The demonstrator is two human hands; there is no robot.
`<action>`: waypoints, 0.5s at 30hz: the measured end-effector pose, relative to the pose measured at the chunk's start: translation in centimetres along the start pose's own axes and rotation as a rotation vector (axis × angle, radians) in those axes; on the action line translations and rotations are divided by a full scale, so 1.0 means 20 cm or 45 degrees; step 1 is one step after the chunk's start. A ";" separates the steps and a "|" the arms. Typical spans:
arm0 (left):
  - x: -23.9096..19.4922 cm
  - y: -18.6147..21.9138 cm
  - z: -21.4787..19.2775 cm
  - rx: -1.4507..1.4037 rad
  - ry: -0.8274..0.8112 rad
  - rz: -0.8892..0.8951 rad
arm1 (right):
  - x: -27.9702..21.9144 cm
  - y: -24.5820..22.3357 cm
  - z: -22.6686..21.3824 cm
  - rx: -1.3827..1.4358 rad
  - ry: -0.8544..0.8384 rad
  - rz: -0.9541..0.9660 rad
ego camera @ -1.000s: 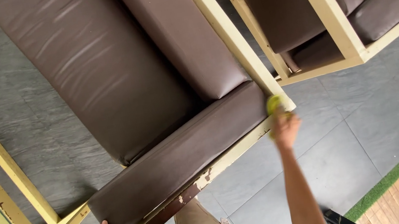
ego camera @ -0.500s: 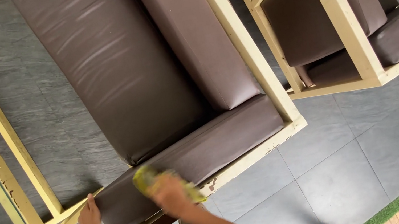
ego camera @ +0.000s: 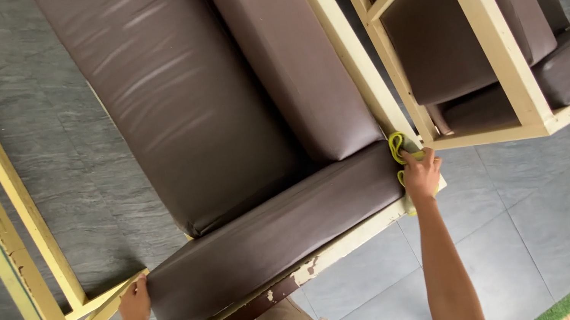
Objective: The person wipes the brown cushions and wooden frame of a sofa with a yellow cloth. They then move to a wooden shelf, wiping its frame and cleaning a black tissue box and a red tray before placing them back.
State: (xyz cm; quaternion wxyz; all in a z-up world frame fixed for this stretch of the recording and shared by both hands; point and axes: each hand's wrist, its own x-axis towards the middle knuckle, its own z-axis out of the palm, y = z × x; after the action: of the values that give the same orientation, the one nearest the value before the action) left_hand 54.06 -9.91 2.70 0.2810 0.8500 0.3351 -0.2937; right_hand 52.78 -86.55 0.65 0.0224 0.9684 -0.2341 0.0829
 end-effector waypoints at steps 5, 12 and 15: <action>0.02 -0.01 0.00 -0.063 -0.038 0.014 | -0.22 -0.66 -0.06 -0.101 -0.193 -0.119; 0.18 -0.15 0.09 -0.169 -0.083 0.055 | -1.32 -2.18 -0.21 0.115 -0.066 -0.823; -0.02 -0.03 -0.04 -0.249 -0.175 0.078 | -1.64 -2.50 -0.33 0.415 -0.082 -1.103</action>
State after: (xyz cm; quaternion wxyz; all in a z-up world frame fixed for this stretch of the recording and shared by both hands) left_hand 53.60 -9.08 3.27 0.3938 0.8062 0.3159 -0.3086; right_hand 45.88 -26.88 1.29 -0.1049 0.9699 0.2077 0.0716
